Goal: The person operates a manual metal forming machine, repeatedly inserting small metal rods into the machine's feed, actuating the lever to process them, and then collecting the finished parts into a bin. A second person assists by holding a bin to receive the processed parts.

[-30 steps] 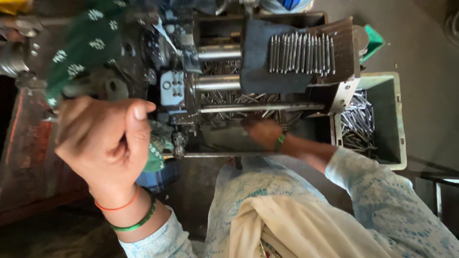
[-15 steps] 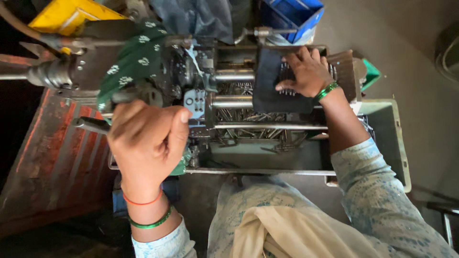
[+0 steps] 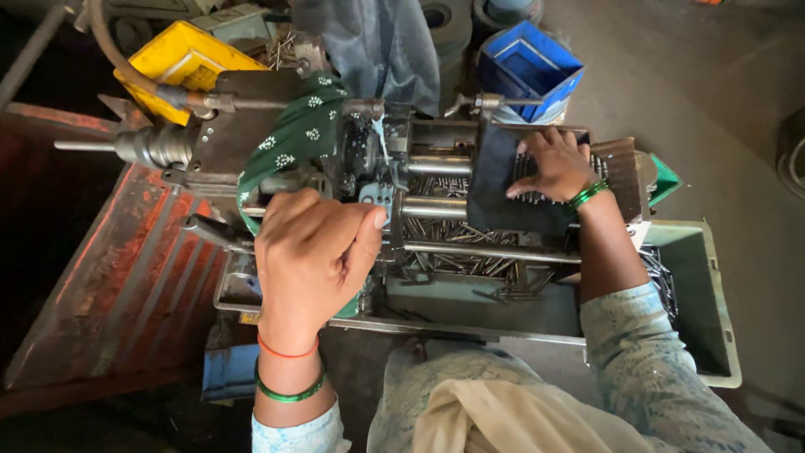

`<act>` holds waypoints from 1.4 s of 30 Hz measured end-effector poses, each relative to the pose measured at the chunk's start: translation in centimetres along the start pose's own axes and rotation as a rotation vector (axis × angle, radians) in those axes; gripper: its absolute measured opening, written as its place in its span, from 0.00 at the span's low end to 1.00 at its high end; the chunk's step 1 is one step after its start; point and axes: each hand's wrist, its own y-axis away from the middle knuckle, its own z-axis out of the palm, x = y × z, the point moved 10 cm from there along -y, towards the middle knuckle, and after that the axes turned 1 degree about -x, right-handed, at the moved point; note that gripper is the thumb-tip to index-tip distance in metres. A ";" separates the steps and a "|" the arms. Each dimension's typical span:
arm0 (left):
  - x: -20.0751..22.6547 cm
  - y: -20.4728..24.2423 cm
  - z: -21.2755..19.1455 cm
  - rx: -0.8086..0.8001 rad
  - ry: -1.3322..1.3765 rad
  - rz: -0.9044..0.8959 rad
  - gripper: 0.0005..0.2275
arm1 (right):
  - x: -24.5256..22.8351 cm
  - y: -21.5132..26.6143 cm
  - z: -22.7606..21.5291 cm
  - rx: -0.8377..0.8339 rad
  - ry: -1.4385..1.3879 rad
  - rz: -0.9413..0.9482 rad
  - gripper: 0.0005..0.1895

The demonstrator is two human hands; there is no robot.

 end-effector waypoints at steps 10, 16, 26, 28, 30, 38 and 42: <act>0.1 0.0 -0.2 0.000 -0.002 0.003 0.08 | -0.2 -1.8 0.8 -0.053 -0.002 -0.063 0.47; 0.1 -0.3 -0.2 -0.003 0.000 0.008 0.09 | -2.4 -0.1 -1.4 0.217 -0.307 -0.132 0.23; 0.3 -0.3 -0.3 0.000 0.008 0.014 0.08 | -17.3 -3.5 0.6 0.279 -0.479 -0.334 0.13; 0.4 -0.3 -0.3 -0.004 0.005 0.022 0.09 | -18.9 -4.2 1.0 0.235 -0.495 -0.365 0.13; 0.4 -0.3 -0.4 -0.001 0.002 0.027 0.09 | -19.4 -4.8 1.4 0.230 -0.422 -0.341 0.14; 0.4 -0.3 -0.6 0.016 0.020 0.024 0.10 | -16.0 -4.2 1.8 0.283 -0.402 -0.326 0.15; 0.3 -0.3 -0.6 0.021 0.018 0.023 0.10 | -11.9 -2.5 0.2 0.348 -0.414 -0.253 0.13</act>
